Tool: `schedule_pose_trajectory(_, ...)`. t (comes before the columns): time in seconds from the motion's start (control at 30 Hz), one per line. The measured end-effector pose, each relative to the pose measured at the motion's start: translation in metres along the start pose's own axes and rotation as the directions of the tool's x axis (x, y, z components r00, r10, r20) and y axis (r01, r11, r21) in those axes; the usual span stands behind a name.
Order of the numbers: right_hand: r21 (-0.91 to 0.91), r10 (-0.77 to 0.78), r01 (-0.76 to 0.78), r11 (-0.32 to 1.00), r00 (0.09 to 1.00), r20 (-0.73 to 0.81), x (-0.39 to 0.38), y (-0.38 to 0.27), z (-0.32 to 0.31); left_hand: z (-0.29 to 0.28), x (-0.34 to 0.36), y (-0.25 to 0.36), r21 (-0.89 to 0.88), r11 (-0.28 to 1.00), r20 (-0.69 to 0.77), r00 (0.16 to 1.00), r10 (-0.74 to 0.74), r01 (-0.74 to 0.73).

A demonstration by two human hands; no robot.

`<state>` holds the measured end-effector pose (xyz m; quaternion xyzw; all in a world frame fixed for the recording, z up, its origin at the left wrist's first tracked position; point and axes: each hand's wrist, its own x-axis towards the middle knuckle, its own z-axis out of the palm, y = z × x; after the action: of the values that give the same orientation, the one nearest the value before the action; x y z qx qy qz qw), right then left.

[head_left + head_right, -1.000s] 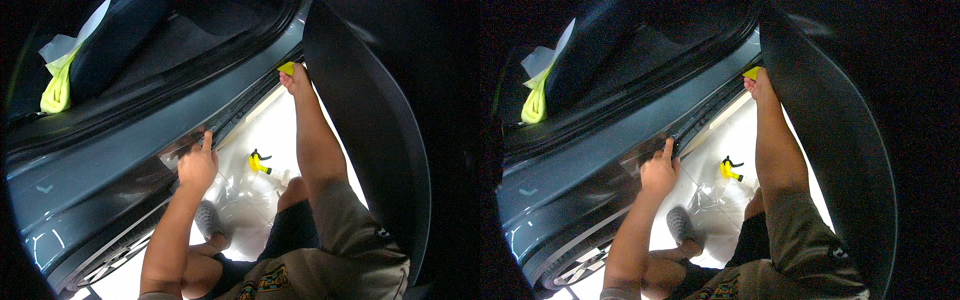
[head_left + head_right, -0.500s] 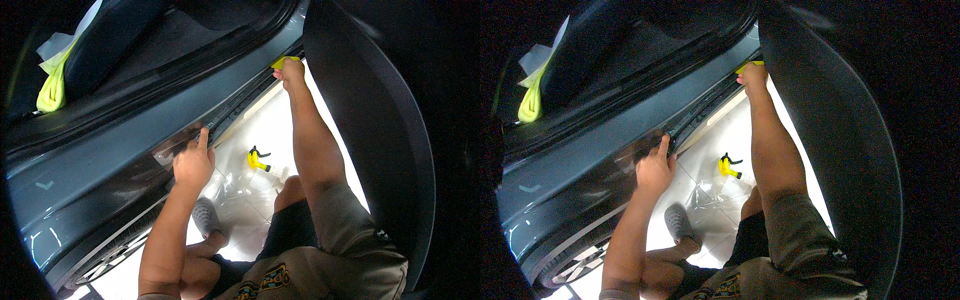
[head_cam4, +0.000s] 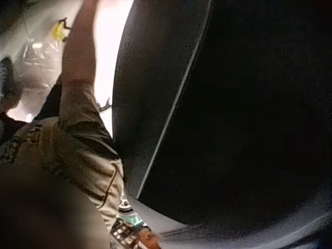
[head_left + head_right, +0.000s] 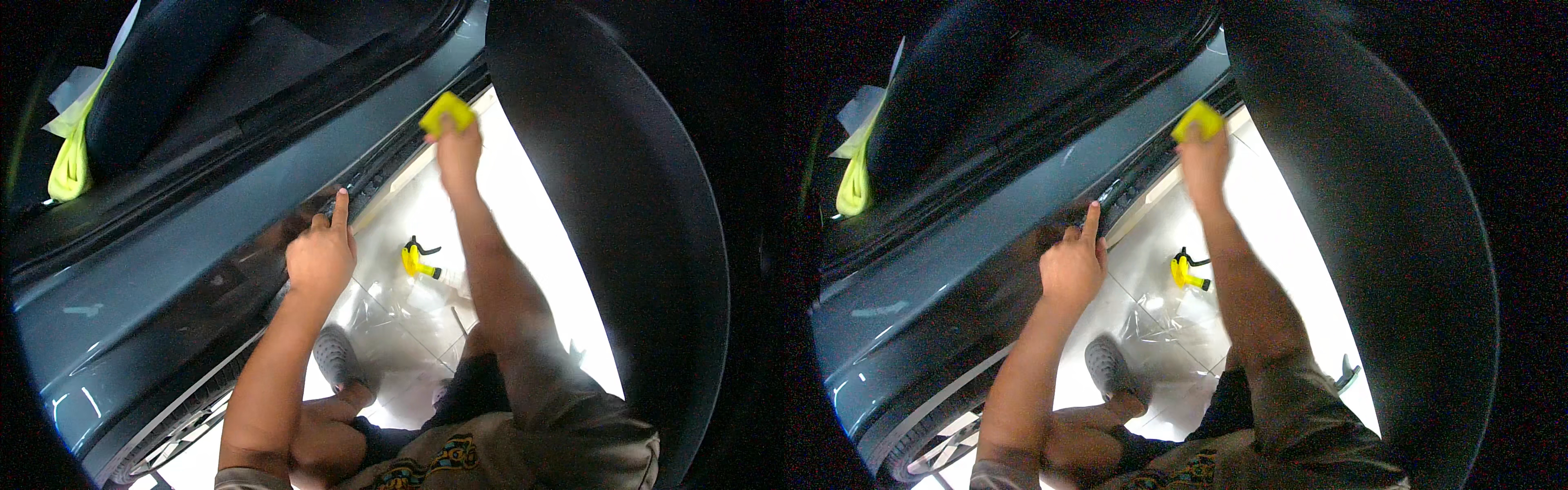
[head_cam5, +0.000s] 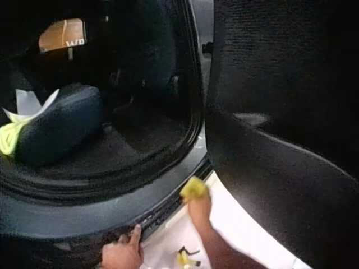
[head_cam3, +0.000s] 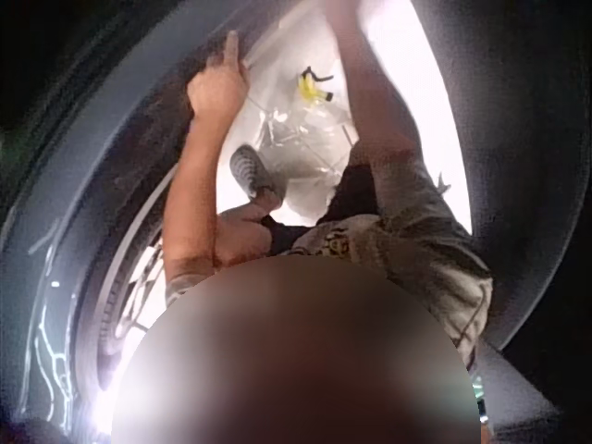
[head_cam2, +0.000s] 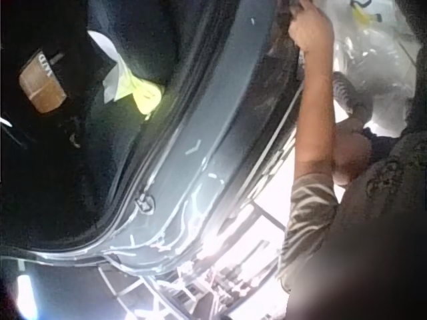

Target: The person applies a transparent protective film to the lower edge of a car door. They use a yellow squeegee to smooth the film and a metal blade to trim the excess material along the door's contour. The person works methodically, alternating between smoothing and cutting to ensure a precise fit.

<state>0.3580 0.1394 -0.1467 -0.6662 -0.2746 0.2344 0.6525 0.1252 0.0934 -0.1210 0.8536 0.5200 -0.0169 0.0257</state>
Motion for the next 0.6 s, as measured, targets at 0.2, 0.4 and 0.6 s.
schedule_pose_trajectory(0.2,-0.209,-0.411,0.419,0.883,0.908,0.086,-0.105,0.005,0.057,0.004,-0.001,-0.003,-0.021,1.0,-0.009,1.0,0.019,-0.019)
schedule_pose_trajectory(0.4,-0.39,-0.374,0.317,0.864,0.924,-0.078,0.045,0.017,0.026,0.004,-0.002,0.0,-0.015,1.0,-0.018,1.0,0.011,-0.012)
schedule_pose_trajectory(0.6,-0.282,-0.067,0.052,0.958,0.997,-0.042,0.144,0.036,-0.021,0.006,0.005,0.002,-0.026,0.999,0.001,1.0,0.023,-0.023)
